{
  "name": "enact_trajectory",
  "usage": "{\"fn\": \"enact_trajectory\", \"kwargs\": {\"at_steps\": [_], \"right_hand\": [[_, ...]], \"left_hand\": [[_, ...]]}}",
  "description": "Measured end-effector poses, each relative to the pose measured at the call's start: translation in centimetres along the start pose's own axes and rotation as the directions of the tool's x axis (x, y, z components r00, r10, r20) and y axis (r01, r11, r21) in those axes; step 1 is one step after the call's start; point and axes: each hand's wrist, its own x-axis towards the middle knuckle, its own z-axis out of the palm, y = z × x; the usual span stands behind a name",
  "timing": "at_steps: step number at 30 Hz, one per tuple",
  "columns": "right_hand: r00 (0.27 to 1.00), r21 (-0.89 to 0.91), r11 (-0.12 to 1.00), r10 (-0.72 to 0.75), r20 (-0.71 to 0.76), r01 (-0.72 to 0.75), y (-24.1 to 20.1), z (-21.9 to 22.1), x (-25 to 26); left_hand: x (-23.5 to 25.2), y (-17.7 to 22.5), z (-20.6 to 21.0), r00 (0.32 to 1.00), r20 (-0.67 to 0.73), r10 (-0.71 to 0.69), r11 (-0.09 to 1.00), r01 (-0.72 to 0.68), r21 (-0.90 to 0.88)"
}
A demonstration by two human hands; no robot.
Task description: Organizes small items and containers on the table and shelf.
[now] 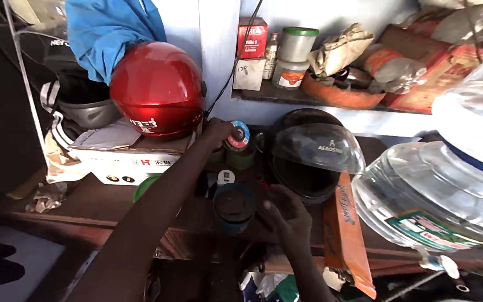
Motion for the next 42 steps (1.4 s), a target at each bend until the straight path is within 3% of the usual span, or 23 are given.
{"fn": "enact_trajectory", "kwargs": {"at_steps": [5, 8, 9, 11, 14, 21, 23, 25, 27, 31, 33, 36, 38, 42], "right_hand": [[1.0, -0.026, 1.0, 0.013, -0.011, -0.013, 0.7, -0.4, -1.2], [0.999, -0.035, 0.999, 0.031, -0.026, -0.032, 1.0, -0.5, -1.5], [0.999, -0.04, 0.998, 0.038, -0.025, -0.039, 1.1, -0.6, -1.5], [0.999, -0.056, 0.997, 0.047, -0.024, -0.048, 1.0, -0.5, -1.3], [0.999, -0.068, 0.997, 0.036, -0.028, -0.038, 1.1, -0.2, -1.0], [0.999, -0.164, 0.986, 0.013, 0.049, -0.005, 0.8, 0.0, -0.1], [0.996, -0.176, 0.984, -0.022, 0.091, 0.038, 0.5, 0.2, 0.5], [0.991, -0.163, 0.984, -0.058, 0.117, 0.077, 0.4, 0.1, 1.2], [0.991, -0.152, 0.984, -0.076, 0.114, 0.093, 0.2, -0.1, 1.7], [0.991, -0.144, 0.985, -0.083, 0.106, 0.098, 0.5, -0.8, 1.9], [0.992, -0.155, 0.984, -0.067, 0.111, 0.084, 0.8, -1.0, 1.8], [0.991, -0.142, 0.987, -0.051, 0.121, 0.068, 0.9, -0.9, 1.6], [0.991, -0.114, 0.991, -0.057, 0.124, 0.071, 1.0, -0.7, 1.6], [0.989, -0.097, 0.99, -0.093, 0.112, 0.104, 0.8, -0.5, 1.5]], "left_hand": [[3.9, -1.0, 2.9, 0.998, 0.039, -0.053, 0.998, 0.052, 0.034], [4.3, -1.6, 3.8, 0.994, 0.101, -0.039, 0.978, 0.017, 0.21], [4.3, -1.7, 4.1, 0.991, 0.131, -0.037, 0.931, -0.014, 0.364], [4.1, -1.7, 4.9, 0.977, 0.211, -0.019, 0.694, -0.139, 0.706], [4.2, -3.2, 5.6, 0.961, 0.275, -0.002, 0.461, -0.243, 0.854], [3.0, -5.8, 4.8, 0.908, 0.355, 0.222, 0.343, -0.414, 0.843], [1.6, -5.2, 4.5, 0.892, 0.32, 0.318, 0.418, -0.435, 0.798], [-1.7, -4.0, 3.5, 0.869, 0.315, 0.381, 0.558, -0.488, 0.671], [-6.3, -3.0, 1.7, 0.849, 0.425, 0.315, 0.628, -0.522, 0.577], [-12.5, -5.0, -1.1, 0.75, 0.661, -0.017, 0.609, -0.516, 0.602], [-12.7, -6.5, -1.5, 0.712, 0.702, -0.023, 0.566, -0.569, 0.596], [-11.3, -7.9, -1.7, 0.637, 0.767, 0.074, 0.506, -0.687, 0.521], [-10.6, -7.9, -1.6, 0.613, 0.788, 0.049, 0.458, -0.715, 0.528], [-11.2, -6.8, -1.0, 0.643, 0.766, -0.021, 0.362, -0.709, 0.605]]}}
